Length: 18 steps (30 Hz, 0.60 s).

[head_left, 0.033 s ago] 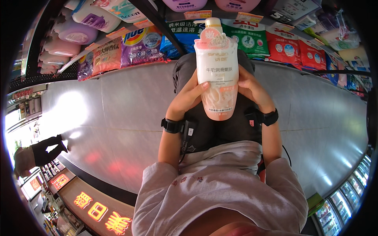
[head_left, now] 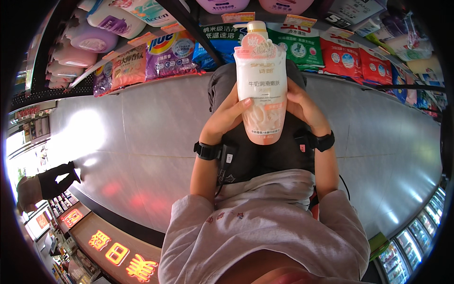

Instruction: The person removes a bottle from a store shelf, holds it on their lap while turning it over to read the back, replaces it, and then repeats the process with another bottle.

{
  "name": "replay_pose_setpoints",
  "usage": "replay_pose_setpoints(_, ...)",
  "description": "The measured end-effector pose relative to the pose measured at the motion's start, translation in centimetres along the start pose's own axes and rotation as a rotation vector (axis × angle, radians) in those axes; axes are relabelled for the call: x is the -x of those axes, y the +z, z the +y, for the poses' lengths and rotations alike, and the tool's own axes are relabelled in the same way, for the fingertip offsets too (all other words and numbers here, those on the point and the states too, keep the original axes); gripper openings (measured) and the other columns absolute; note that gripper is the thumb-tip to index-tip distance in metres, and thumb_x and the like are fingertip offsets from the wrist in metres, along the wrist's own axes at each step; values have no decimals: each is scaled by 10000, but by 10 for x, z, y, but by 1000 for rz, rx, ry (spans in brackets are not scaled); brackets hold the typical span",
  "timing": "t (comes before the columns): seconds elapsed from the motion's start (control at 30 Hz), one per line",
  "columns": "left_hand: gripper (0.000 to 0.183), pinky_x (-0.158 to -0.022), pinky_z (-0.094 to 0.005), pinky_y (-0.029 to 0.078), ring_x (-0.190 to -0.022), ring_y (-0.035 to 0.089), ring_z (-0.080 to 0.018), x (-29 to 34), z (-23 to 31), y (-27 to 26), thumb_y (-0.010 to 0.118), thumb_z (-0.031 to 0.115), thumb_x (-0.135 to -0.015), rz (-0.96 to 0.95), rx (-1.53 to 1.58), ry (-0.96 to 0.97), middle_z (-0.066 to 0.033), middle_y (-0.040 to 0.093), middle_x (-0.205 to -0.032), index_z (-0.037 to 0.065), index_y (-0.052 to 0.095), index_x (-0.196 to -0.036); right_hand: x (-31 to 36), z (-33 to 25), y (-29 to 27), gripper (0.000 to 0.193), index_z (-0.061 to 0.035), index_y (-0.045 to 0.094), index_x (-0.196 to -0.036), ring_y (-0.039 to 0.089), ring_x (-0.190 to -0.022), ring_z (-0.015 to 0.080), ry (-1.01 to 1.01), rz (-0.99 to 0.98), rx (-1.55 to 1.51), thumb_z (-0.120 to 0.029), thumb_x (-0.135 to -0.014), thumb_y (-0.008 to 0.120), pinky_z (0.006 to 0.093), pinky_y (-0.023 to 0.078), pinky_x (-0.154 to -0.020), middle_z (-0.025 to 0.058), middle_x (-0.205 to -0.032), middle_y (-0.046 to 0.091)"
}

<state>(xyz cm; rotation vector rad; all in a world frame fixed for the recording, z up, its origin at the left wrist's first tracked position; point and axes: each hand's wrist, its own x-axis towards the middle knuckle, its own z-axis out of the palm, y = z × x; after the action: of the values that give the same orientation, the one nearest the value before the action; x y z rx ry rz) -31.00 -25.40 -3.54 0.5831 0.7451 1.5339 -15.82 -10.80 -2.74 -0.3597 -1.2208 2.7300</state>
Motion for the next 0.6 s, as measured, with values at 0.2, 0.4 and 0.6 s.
replay_pose_setpoints(0.2, 685, -1018, -356, 310, -1245, 355, -214, -1, 0, 1, 538, 240, -893, 25, 11, 4, -124, 344, -1357, 12, 131, -1395, 0, 0, 0, 512, -15, 237, -1385, 383, -1228, 171, 73, 91, 73, -240, -950, 387, 320, 315, -1020, 83, -1341, 383)
replay_pose_setpoints(0.4, 712, -1012, -356, 318, -1240, 362, -218, 0, 0, 0, 549, 264, -886, -7, 3, 3, -126, 347, -1354, 15, 122, -1398, 2, 2, -9, 628, 6, 215, -1391, 357, -1254, 186, 7, -41, 65, -102, -817, 445, 320, 291, -1035, 104, -1348, 381)
replay_pose_setpoints(0.6, 734, -1011, -359, 317, -1245, 361, -223, -2, 2, 1, 550, 296, -881, -21, -9, -14, -127, 350, -1355, 19, 113, -1402, 1, 4, -12, 669, 25, 197, -1391, 348, -1263, 194, -33, -69, 72, -91, -784, 453, 324, 276, -1043, 118, -1353, 374)
